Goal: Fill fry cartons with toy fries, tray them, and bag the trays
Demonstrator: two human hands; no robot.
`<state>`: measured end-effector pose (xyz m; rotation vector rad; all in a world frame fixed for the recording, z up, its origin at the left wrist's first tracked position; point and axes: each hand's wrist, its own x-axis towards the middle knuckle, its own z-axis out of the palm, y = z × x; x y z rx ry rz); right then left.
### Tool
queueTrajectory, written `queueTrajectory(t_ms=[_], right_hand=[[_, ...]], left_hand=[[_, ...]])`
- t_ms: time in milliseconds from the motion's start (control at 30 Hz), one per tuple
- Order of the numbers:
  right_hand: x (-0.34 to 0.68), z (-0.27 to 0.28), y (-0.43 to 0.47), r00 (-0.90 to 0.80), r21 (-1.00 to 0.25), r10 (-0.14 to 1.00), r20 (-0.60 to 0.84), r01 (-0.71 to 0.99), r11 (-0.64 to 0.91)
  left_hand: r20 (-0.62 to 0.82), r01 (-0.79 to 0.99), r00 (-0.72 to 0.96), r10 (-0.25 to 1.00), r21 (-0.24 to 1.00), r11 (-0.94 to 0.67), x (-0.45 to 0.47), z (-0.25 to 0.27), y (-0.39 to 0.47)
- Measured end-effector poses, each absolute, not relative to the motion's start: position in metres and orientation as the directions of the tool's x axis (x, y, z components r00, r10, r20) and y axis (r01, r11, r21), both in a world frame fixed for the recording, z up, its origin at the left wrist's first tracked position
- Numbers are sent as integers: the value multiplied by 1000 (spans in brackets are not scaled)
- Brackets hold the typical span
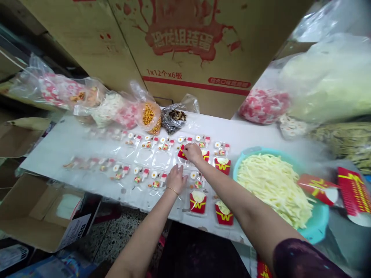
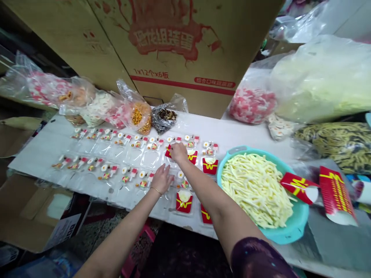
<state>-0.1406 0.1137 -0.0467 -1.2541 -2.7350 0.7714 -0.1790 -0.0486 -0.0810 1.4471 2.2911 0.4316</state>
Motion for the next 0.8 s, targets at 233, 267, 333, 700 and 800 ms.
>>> queueTrajectory(t_ms=[233, 267, 333, 700, 800], right_hand=[[-165, -93, 102, -716, -446, 592, -370, 696, 563], [-161, -93, 102, -722, -457, 585, -369, 689, 562], [-151, -88, 103, -737, -486, 584, -340, 670, 561], [-104, -85, 80, -838, -410, 505, -205, 542, 734], [-114, -91, 76, -841, -355, 490, -230, 541, 762]], left_hand=[[-302, 811, -389, 870, 335, 479, -178, -97, -33], [-305, 811, -386, 871, 337, 478, -179, -97, -33], [-296, 817, -372, 880, 345, 462, -181, -96, -34], [-191, 900, -295, 936, 274, 339, -191, -92, -21], [-227, 915, -273, 935, 238, 326, -192, -98, -17]])
